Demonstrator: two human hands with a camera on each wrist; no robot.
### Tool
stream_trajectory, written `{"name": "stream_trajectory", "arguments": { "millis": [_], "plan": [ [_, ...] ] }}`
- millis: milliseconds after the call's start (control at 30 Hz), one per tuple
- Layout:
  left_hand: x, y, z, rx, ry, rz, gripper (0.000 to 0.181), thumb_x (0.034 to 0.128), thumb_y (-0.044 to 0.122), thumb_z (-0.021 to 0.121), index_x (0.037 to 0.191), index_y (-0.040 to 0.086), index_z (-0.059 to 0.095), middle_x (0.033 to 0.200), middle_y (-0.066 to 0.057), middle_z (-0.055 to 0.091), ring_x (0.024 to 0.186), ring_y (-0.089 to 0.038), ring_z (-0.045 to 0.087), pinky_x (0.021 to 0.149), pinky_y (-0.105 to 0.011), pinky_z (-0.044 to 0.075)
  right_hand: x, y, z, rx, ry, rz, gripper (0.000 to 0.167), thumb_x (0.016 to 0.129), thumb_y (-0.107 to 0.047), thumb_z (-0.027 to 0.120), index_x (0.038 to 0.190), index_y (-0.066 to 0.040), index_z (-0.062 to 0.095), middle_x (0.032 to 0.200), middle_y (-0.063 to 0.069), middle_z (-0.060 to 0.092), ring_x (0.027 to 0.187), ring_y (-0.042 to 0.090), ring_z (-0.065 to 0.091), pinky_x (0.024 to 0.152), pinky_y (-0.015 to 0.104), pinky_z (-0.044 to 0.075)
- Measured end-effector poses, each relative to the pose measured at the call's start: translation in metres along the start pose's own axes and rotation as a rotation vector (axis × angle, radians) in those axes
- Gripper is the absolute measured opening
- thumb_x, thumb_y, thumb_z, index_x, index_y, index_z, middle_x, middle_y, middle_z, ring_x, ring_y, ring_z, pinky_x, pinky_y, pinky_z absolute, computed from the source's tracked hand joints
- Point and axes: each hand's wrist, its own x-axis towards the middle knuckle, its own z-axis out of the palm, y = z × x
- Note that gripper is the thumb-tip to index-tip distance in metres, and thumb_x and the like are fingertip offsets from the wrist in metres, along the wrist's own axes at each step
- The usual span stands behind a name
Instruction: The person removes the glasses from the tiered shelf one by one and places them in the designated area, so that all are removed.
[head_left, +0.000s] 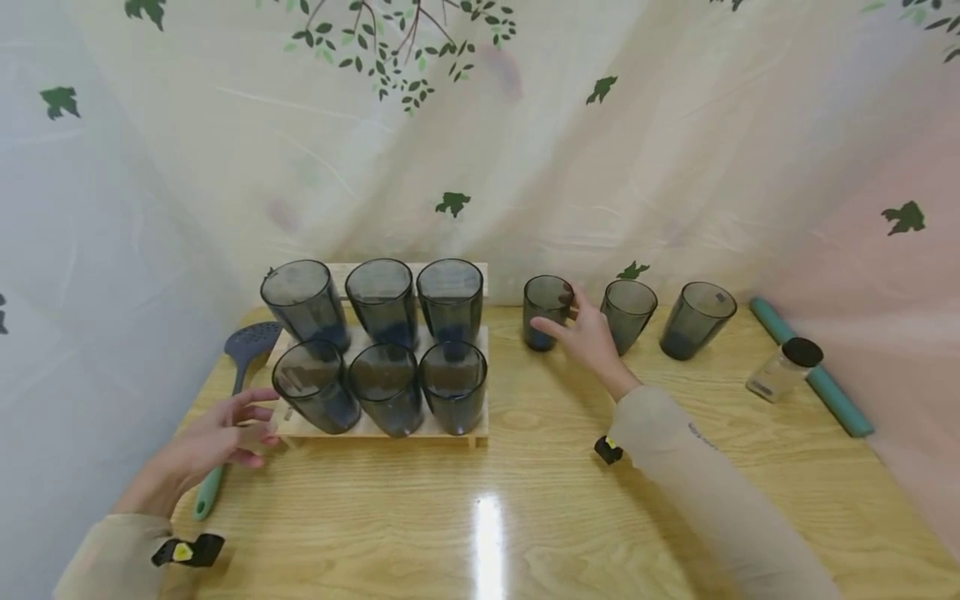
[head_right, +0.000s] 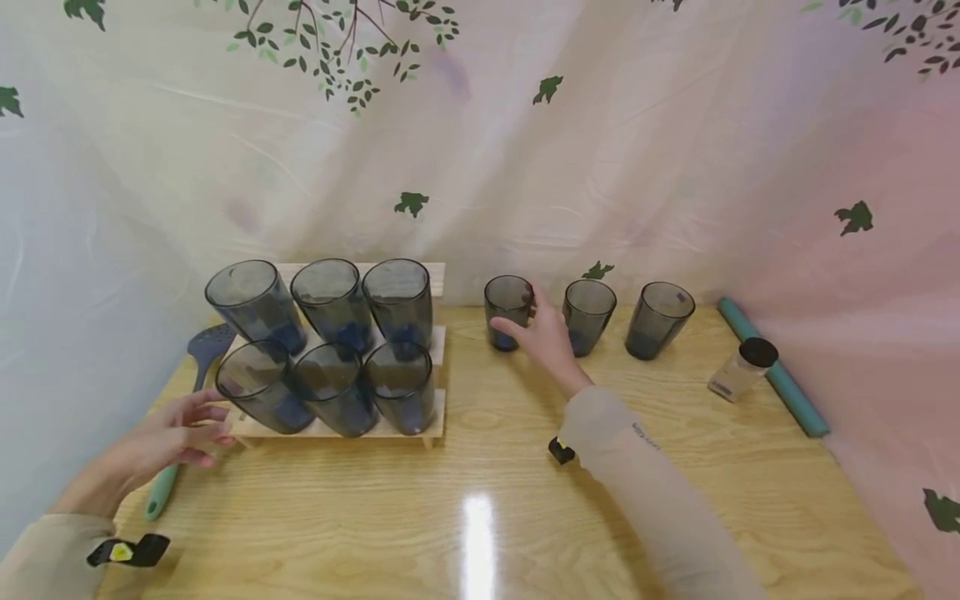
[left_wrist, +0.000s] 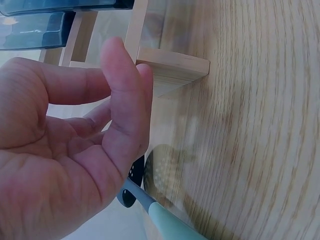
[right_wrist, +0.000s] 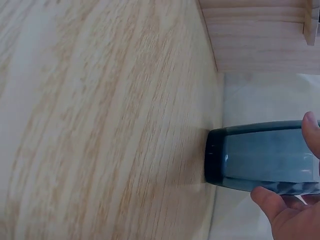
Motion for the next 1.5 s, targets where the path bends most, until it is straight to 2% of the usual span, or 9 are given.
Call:
{"name": "stream_trajectory", "arguments": {
  "millis": [167, 333, 433, 533, 633, 800, 1033, 1267, 1500],
  "plan": [
    [0.002, 0.000, 0.001, -0.007, 0.000, 0.004, 0.069, 0.1019, 0.007, 0.058, 0.155, -0.006, 0.017, 0.135, -0.030, 0.039, 0.102, -0.026, 0.064, 0.071, -0.043, 0.060, -0.001, -0.004, -0.002, -0.052, 0.005, -0.038, 0.104, 0.087, -0.047, 0.080, 0.162, -0.009, 0.020, 0.159, 0.020, 0.035, 0.138, 0.042, 0.043, 0.109, 0.055, 0.042],
    [0.003, 0.002, 0.001, -0.014, 0.001, 0.013, 0.068, 0.1011, 0.006, 0.059, 0.155, -0.006, 0.018, 0.134, -0.029, 0.040, 0.101, -0.025, 0.064, 0.070, -0.042, 0.060, -0.010, -0.015, -0.004, -0.063, 0.109, -0.211, 0.104, 0.089, -0.046, 0.078, 0.164, -0.013, 0.015, 0.165, 0.008, 0.025, 0.149, 0.031, 0.029, 0.115, 0.055, 0.032],
    [0.002, 0.002, 0.000, -0.020, -0.001, 0.010, 0.068, 0.1007, 0.005, 0.059, 0.154, -0.007, 0.019, 0.133, -0.029, 0.041, 0.101, -0.025, 0.064, 0.070, -0.042, 0.060, -0.016, -0.038, -0.007, 0.030, 0.142, -0.315, 0.094, 0.092, -0.043, 0.075, 0.164, -0.021, 0.017, 0.165, -0.004, 0.026, 0.151, 0.016, 0.024, 0.118, 0.050, 0.028],
    [0.000, 0.002, 0.000, -0.023, 0.003, 0.003, 0.069, 0.1004, 0.005, 0.060, 0.155, -0.007, 0.018, 0.133, -0.029, 0.040, 0.100, -0.025, 0.065, 0.070, -0.042, 0.060, -0.022, -0.070, -0.011, 0.213, 0.075, -0.371, 0.090, 0.095, -0.038, 0.073, 0.163, -0.026, 0.016, 0.164, -0.010, 0.026, 0.150, 0.009, 0.023, 0.121, 0.043, 0.025],
    [-0.001, 0.002, 0.000, -0.022, 0.006, 0.001, 0.070, 0.1009, 0.006, 0.059, 0.155, -0.007, 0.018, 0.132, -0.029, 0.040, 0.099, -0.025, 0.065, 0.069, -0.042, 0.060, -0.028, -0.098, -0.013, 0.388, -0.056, -0.384, 0.097, 0.092, -0.036, 0.077, 0.164, -0.026, 0.012, 0.165, -0.010, 0.025, 0.151, 0.012, 0.022, 0.122, 0.040, 0.022],
    [-0.002, 0.001, 0.001, -0.023, 0.005, 0.003, 0.068, 0.1012, 0.006, 0.059, 0.154, -0.007, 0.018, 0.131, -0.028, 0.041, 0.099, -0.025, 0.066, 0.069, -0.042, 0.060, -0.032, -0.122, -0.002, 0.498, -0.243, -0.357, 0.112, 0.083, -0.040, 0.083, 0.164, -0.026, 0.008, 0.165, -0.008, 0.023, 0.151, 0.015, 0.024, 0.120, 0.042, 0.027],
    [-0.001, 0.002, 0.002, -0.015, 0.007, 0.004, 0.067, 0.1019, 0.006, 0.058, 0.154, -0.008, 0.018, 0.130, -0.028, 0.041, 0.099, -0.024, 0.066, 0.068, -0.041, 0.060, -0.031, -0.131, 0.018, 0.446, -0.309, -0.272, 0.109, 0.082, -0.036, 0.086, 0.163, -0.034, 0.012, 0.163, -0.012, 0.027, 0.150, 0.017, 0.028, 0.118, 0.044, 0.030],
    [-0.001, 0.002, 0.002, -0.015, 0.005, -0.006, 0.068, 0.1018, 0.006, 0.058, 0.154, -0.008, 0.017, 0.131, -0.028, 0.040, 0.099, -0.023, 0.065, 0.069, -0.041, 0.060, -0.038, -0.137, 0.029, 0.238, -0.250, -0.269, 0.114, 0.079, -0.045, 0.087, 0.163, -0.032, 0.012, 0.163, -0.012, 0.028, 0.148, 0.011, 0.027, 0.120, 0.046, 0.027],
    [-0.002, 0.002, 0.002, -0.013, 0.004, 0.004, 0.068, 0.1022, 0.006, 0.058, 0.155, -0.008, 0.016, 0.132, -0.029, 0.039, 0.100, -0.023, 0.065, 0.069, -0.041, 0.060, -0.041, -0.138, 0.033, 0.250, -0.248, -0.289, 0.102, 0.084, -0.035, 0.085, 0.163, -0.029, 0.020, 0.155, -0.004, 0.041, 0.138, 0.018, 0.045, 0.114, 0.046, 0.037]
  ]
}}
